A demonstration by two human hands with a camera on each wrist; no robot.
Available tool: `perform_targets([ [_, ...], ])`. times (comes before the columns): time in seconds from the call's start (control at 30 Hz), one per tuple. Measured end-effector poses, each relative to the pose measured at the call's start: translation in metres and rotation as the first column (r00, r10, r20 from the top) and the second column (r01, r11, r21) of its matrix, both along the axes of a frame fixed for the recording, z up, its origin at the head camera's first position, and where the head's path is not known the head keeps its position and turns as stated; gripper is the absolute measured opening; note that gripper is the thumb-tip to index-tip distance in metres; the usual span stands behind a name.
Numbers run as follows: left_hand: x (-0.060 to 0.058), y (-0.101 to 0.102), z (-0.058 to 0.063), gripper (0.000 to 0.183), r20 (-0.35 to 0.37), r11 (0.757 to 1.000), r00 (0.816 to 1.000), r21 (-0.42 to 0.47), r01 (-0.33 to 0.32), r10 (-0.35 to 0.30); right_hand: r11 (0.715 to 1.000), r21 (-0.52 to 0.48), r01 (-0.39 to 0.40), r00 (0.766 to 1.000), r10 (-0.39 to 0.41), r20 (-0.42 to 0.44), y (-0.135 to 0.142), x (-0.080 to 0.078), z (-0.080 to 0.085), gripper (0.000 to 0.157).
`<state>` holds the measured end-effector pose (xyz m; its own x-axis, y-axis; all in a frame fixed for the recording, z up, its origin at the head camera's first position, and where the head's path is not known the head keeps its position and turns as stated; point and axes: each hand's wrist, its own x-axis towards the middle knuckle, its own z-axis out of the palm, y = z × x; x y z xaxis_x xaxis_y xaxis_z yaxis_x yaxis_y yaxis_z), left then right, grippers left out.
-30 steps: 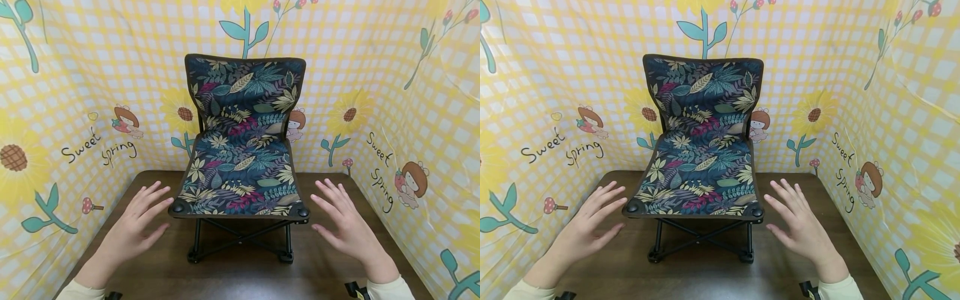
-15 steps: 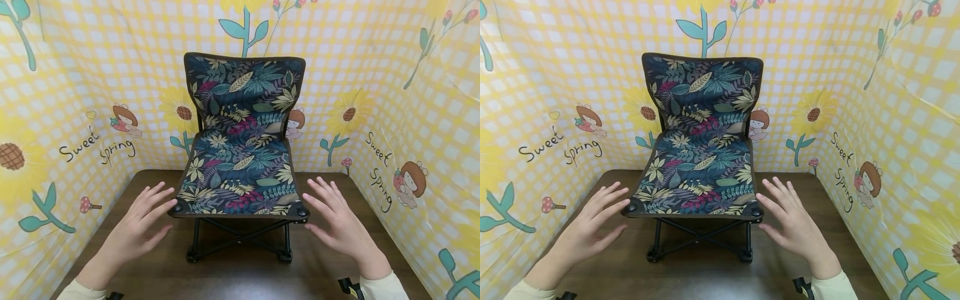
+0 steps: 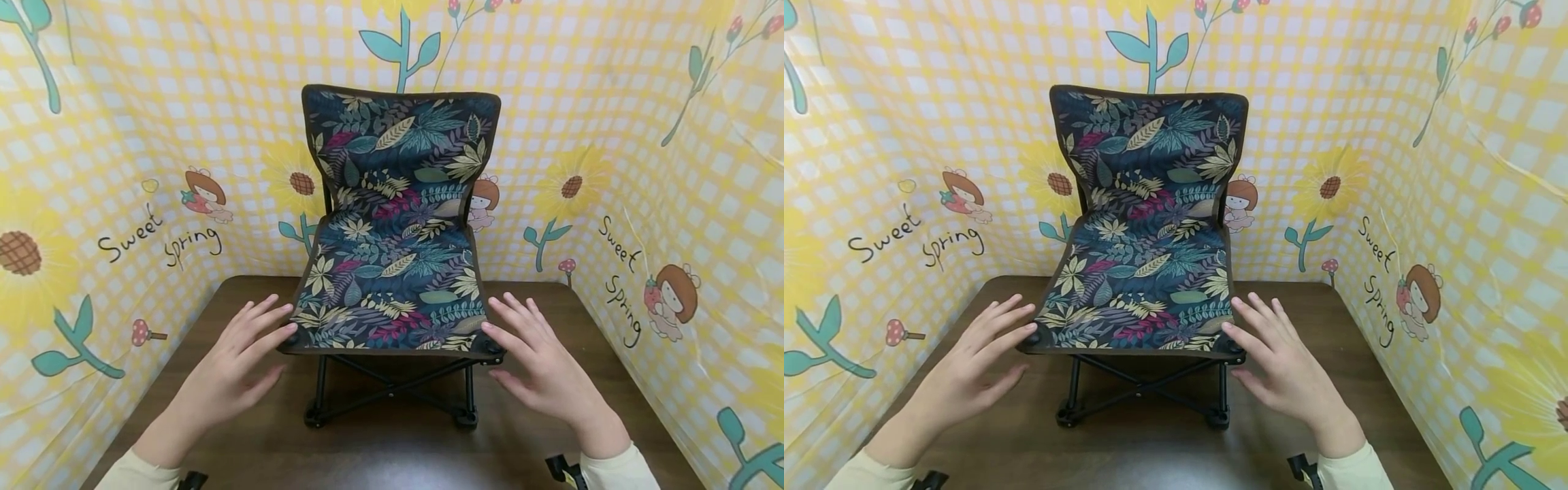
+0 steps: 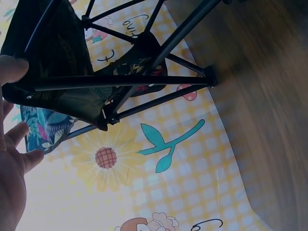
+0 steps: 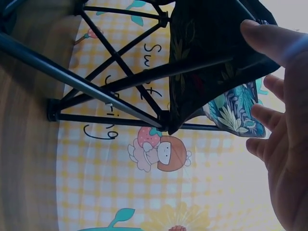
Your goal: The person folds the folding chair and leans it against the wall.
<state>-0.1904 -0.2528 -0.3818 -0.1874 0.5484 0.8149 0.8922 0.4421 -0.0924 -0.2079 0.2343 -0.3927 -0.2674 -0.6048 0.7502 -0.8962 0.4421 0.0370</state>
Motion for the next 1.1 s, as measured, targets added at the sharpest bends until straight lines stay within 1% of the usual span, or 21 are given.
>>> perform_targets([
  [0.2, -0.004, 0.002, -0.003, 0.042, 0.012, 1.000, 1.000, -0.019, 0.003, -0.003, 1.000, -0.008, -0.013, 1.000, 0.013, -0.013, -0.005, -0.001, -0.004, 0.048],
  [0.37, -0.006, 0.002, -0.005, 0.042, 0.014, 1.000, 1.000, -0.028, -0.004, 0.004, 1.000, -0.016, -0.011, 1.000, 0.010, -0.028, -0.007, -0.001, -0.005, 0.046],
  [0.47, -0.007, 0.003, -0.006, 0.041, 0.016, 1.000, 1.000, -0.023, -0.004, 0.005, 1.000, -0.020, -0.022, 0.999, 0.021, -0.026, -0.009, -0.002, -0.005, 0.046],
  [0.67, -0.009, 0.007, -0.009, 0.038, -0.010, 1.000, 1.000, -0.016, -0.008, 0.008, 0.999, -0.018, -0.043, 0.999, 0.042, -0.024, -0.013, -0.004, -0.004, 0.045],
  [0.9, -0.008, 0.012, -0.012, 0.037, -0.034, 0.999, 0.999, 0.032, -0.023, 0.024, 0.997, -0.036, -0.068, 0.997, 0.066, -0.042, -0.014, -0.004, -0.002, 0.050],
  [1.1, -0.006, 0.017, -0.015, 0.035, -0.049, 0.998, 0.999, 0.062, -0.021, 0.024, 0.995, -0.048, -0.087, 0.994, 0.083, -0.066, -0.017, -0.002, -0.004, 0.041],
])
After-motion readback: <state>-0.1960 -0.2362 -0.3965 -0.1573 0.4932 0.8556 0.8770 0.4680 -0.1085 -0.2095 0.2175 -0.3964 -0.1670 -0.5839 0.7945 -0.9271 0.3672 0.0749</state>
